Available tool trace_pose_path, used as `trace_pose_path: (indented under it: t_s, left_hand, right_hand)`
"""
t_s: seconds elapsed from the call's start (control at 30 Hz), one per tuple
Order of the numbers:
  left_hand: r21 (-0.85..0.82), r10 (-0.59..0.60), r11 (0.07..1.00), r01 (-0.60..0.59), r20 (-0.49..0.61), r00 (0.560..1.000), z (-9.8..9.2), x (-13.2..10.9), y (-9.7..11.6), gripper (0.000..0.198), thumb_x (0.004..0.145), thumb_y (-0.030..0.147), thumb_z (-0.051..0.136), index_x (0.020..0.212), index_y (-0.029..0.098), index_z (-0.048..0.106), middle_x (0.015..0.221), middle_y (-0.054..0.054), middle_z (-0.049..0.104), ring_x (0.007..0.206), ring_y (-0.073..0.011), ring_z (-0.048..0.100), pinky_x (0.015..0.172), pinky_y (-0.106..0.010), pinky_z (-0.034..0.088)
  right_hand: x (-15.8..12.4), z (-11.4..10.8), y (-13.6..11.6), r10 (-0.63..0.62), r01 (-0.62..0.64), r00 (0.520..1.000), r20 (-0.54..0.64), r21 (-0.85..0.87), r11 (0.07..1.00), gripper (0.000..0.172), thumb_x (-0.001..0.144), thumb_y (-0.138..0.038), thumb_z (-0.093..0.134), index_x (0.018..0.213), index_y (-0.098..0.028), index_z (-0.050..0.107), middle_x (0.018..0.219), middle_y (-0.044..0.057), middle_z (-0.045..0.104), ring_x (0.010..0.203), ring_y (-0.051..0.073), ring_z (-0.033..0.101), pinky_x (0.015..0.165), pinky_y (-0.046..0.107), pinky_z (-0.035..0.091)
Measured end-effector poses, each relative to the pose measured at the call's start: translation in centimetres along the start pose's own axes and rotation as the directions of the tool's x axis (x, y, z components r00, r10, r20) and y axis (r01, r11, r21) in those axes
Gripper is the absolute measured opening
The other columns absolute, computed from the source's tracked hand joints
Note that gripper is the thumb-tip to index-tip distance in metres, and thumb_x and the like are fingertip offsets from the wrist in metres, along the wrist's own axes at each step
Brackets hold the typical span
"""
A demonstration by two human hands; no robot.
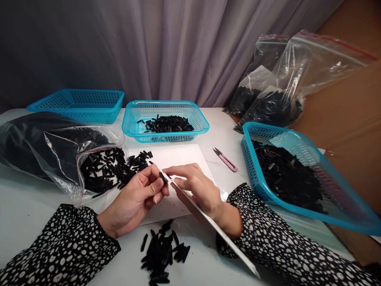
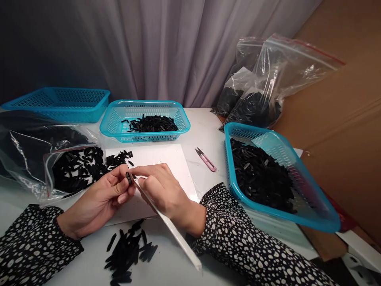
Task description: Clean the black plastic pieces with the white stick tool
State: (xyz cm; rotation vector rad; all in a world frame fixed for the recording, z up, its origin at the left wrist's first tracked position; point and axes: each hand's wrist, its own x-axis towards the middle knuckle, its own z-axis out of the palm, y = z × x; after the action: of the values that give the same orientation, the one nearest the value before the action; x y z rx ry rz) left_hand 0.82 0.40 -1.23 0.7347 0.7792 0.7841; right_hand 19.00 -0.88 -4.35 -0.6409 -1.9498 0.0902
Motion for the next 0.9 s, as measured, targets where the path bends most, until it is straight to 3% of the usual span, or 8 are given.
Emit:
trace_pose_path:
  t_s: [0.23, 0.37, 0.57, 0.9]
  left_hand:
    - [0.024, 0.038, 0.999, -0.037, -0.02, 0.999, -0.06, 0.11, -0.04, 0.036, 0.07, 0.035, 0.09, 0.07, 0.016, 0.06, 0.063, 0.001, 0.066, 0.05, -0.0043, 0.045, 0.046, -0.013, 0.032]
    - [0.017, 0.069, 0.998, -0.068, -0.032, 0.997, -0.17, 0.27, -0.07, 0.036, 0.07, 0.033, 0.091, 0.068, 0.017, 0.058, 0.061, 0.002, 0.064, 0.049, -0.0044, 0.045, 0.045, -0.013, 0.032]
    - [-0.01, 0.061, 0.998, -0.061, -0.022, 0.998, -0.29, 0.22, -0.06, 0.039, 0.068, 0.033, 0.092, 0.067, 0.017, 0.057, 0.059, 0.005, 0.062, 0.048, -0.0039, 0.046, 0.047, -0.013, 0.034]
    - [0.02, 0.061, 0.998, -0.061, -0.037, 0.997, -0.21, 0.15, 0.01, 0.037, 0.07, 0.037, 0.09, 0.068, 0.018, 0.058, 0.058, 0.006, 0.057, 0.049, -0.0049, 0.042, 0.048, -0.015, 0.032]
  right_hand:
    - [0.06, -0.21, -0.5, 0.136, -0.132, 0.988, -0.068, 0.063, 0.989, 0.015, 0.095, -0.006, 0.056, 0.099, -0.021, 0.055, 0.111, 0.014, 0.076, 0.094, 0.022, 0.073, 0.078, 0.04, 0.056]
    - [0.25, -0.44, -0.69, 0.088, -0.083, 0.995, -0.045, 0.116, 0.99, 0.015, 0.094, -0.007, 0.057, 0.096, -0.021, 0.056, 0.11, 0.014, 0.077, 0.086, 0.02, 0.074, 0.076, 0.041, 0.056]
    - [0.04, -0.58, -0.58, 0.051, -0.048, 0.999, -0.015, 0.162, 0.986, 0.008, 0.101, -0.014, 0.053, 0.101, -0.017, 0.061, 0.112, 0.019, 0.077, 0.098, 0.022, 0.075, 0.078, 0.041, 0.057]
    - [0.22, -0.36, -0.19, 0.004, -0.003, 1.0, -0.008, 0.114, 0.993, 0.011, 0.103, -0.016, 0.05, 0.105, -0.018, 0.06, 0.109, 0.015, 0.077, 0.097, 0.021, 0.075, 0.077, 0.039, 0.057]
